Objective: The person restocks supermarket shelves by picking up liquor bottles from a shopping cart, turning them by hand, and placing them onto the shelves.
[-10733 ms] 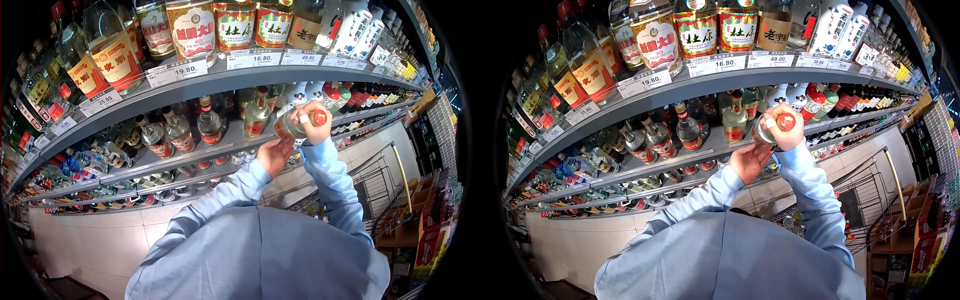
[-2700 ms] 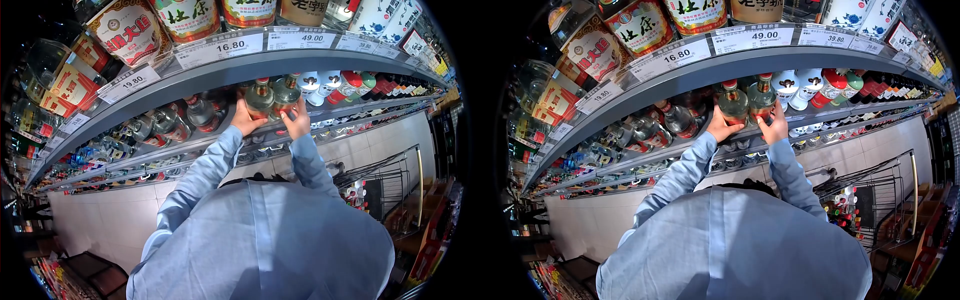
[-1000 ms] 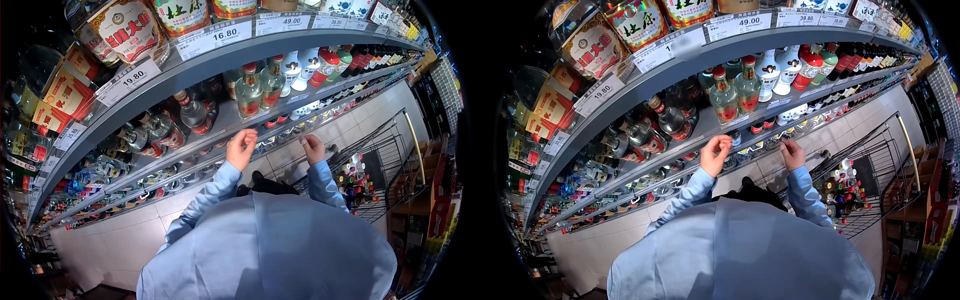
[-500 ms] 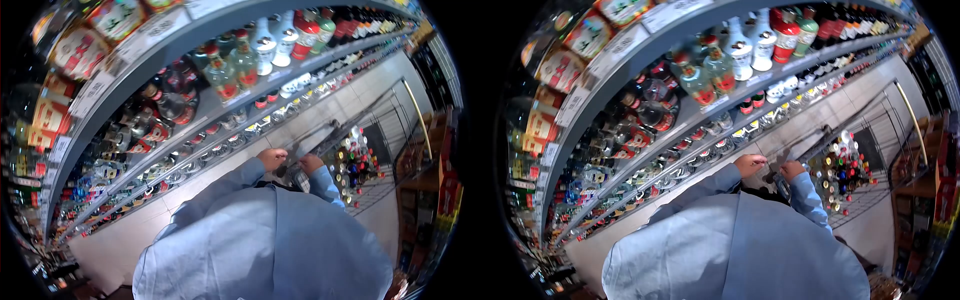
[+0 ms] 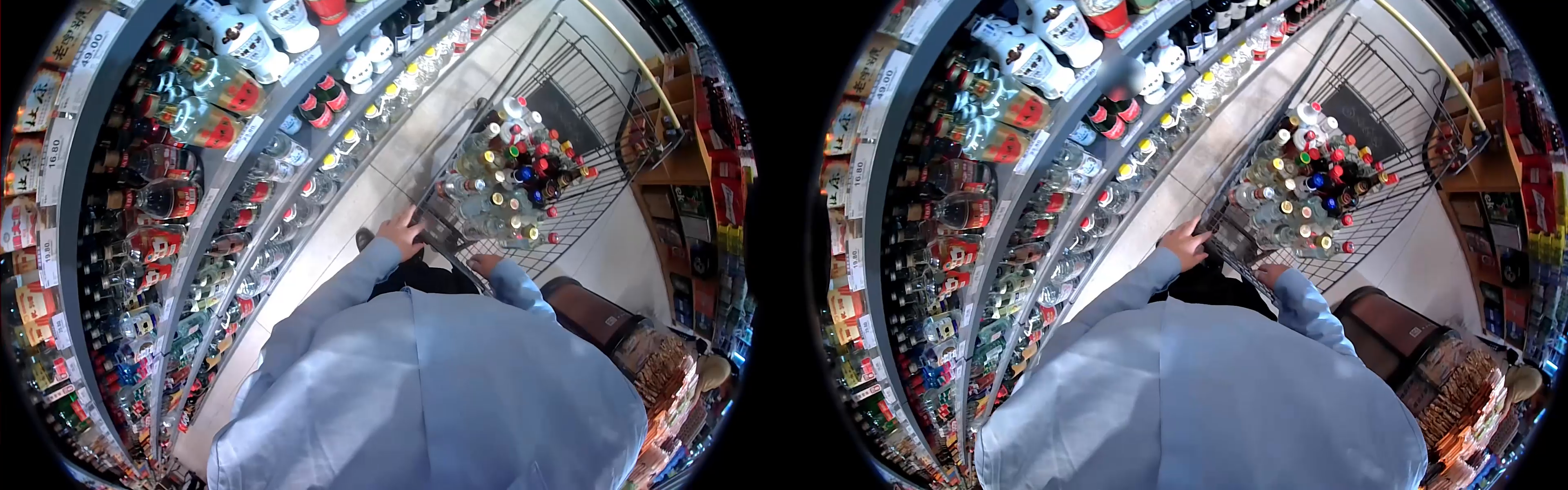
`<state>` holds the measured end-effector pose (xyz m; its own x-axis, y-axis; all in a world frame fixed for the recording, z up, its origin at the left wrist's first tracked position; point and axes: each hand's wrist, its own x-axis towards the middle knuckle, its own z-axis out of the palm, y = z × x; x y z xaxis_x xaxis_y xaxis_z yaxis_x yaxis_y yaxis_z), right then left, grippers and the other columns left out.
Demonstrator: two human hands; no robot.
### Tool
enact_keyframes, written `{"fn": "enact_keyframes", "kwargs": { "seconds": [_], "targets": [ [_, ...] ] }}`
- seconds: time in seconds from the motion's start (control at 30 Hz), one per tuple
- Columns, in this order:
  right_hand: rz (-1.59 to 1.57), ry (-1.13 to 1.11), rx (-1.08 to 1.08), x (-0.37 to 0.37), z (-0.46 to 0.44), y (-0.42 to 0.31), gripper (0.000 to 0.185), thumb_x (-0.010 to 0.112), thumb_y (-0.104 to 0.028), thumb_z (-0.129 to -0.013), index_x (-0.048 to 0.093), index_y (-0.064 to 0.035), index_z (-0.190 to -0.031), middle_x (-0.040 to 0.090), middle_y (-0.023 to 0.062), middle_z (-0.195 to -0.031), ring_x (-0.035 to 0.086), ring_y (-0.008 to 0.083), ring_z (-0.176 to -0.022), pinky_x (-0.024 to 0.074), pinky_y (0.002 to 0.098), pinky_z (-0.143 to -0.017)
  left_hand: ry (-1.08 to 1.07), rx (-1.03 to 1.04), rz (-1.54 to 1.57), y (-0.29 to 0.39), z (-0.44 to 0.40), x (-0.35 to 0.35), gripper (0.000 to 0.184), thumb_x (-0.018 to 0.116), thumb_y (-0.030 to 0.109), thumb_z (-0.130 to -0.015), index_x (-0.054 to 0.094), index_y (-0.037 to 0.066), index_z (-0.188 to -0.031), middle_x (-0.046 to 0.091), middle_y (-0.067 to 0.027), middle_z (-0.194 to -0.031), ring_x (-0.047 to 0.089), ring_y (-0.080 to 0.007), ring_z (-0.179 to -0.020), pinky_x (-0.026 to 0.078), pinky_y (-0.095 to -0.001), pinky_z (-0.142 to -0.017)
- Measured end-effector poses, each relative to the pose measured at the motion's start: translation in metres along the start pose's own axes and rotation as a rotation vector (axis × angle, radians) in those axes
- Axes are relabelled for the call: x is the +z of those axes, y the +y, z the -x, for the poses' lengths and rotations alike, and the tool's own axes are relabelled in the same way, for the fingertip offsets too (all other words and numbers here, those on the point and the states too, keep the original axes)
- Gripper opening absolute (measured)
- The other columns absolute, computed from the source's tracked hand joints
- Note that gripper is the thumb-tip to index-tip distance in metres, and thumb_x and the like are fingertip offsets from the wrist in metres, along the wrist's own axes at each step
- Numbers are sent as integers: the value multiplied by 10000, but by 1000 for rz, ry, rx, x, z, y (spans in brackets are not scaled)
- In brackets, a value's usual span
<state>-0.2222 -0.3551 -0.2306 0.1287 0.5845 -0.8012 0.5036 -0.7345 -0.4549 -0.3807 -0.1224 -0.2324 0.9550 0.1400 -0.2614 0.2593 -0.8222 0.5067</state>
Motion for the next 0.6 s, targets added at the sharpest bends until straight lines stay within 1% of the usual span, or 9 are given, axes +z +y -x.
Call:
{"fn": "enact_keyframes", "kwargs": {
  "seconds": [0.03, 0.07, 0.13, 0.17, 0.27, 0.3, 0.4, 0.5, 0.6],
  "targets": [
    [-55, -47, -11, 4, 5, 3, 485, 344, -462, -851, 517, -110, -1136, 549, 169, -1092, 510, 334, -1020, 376, 379, -895, -14, -14, -8, -1, 4, -1, 503, 620, 324, -703, 496, 216, -1178, 244, -125, -1370, 381, -306, -1163, 368, -424, -905],
    [-97, -27, -28, 10, 9, 3, 504, 330, -478, -855, 523, -99, -1125, 552, 170, -1087, 510, 333, -1019, 373, 378, -897, -26, -29, -18, -1, 7, -2, 491, 625, 330, -695, 512, 223, -1161, 224, -94, -1386, 382, -291, -1164, 369, -440, -896],
    [-183, 20, -68, 23, 14, 1, 547, 303, -509, -862, 535, -75, -1102, 557, 172, -1076, 510, 329, -1017, 366, 377, -902, -29, -46, -49, -3, 8, 1, 481, 629, 331, -689, 519, 229, -1146, 216, -68, -1392, 381, -278, -1164, 365, -460, -889],
    [-170, 6, -44, 27, 14, 0, 556, 302, -517, -861, 523, -79, -1120, 550, 172, -1089, 502, 328, -1032, 361, 376, -909, -34, -54, -65, -4, 9, 4, 476, 631, 332, -686, 523, 232, -1138, 212, -55, -1395, 380, -271, -1164, 364, -469, -885],
    [-133, -33, 35, 32, 14, -3, 585, 299, -540, -855, 490, -91, -1177, 531, 173, -1129, 475, 323, -1078, 344, 373, -933, -39, -74, -126, 6, 9, -2, 453, 630, 330, -688, 533, 223, -1117, 211, -64, -1394, 377, -266, -1165, 360, -478, -881],
    [-149, -99, 94, 23, 25, -16, 612, 271, -565, -843, 471, -110, -1200, 480, 166, -1205, 432, 333, -1129, 304, 362, -966, -58, -80, -119, 7, 9, -2, 464, 640, 303, -684, 522, 228, -1127, 199, -62, -1399, 381, -265, -1160, 356, -487, -881],
    [-163, -7, 121, 37, 29, -19, 641, 251, -591, -833, 462, -120, -1213, 481, 165, -1206, 425, 342, -1135, 303, 367, -967, -25, -50, -140, 7, 17, 0, 490, 649, 265, -681, 505, 235, -1148, 183, -56, -1404, 372, -261, -1165, 347, -501, -883],
    [-98, 29, 165, 48, 22, -27, 656, 279, -585, -835, 451, -84, -1222, 480, 174, -1205, 417, 335, -1150, 303, 380, -970, -23, -63, -144, 8, 23, 2, 499, 646, 234, -686, 493, 239, -1161, 172, -48, -1409, 354, -249, -1181, 338, -513, -890],
    [-136, -33, 270, 47, 22, -38, 694, 274, -597, -820, 438, -59, -1226, 454, 195, -1225, 400, 347, -1163, 295, 384, -974, -31, -84, -141, 8, 30, 4, 484, 635, 219, -697, 495, 239, -1160, 163, -38, -1413, 341, -236, -1192, 329, -508, -903]
  ]
}}
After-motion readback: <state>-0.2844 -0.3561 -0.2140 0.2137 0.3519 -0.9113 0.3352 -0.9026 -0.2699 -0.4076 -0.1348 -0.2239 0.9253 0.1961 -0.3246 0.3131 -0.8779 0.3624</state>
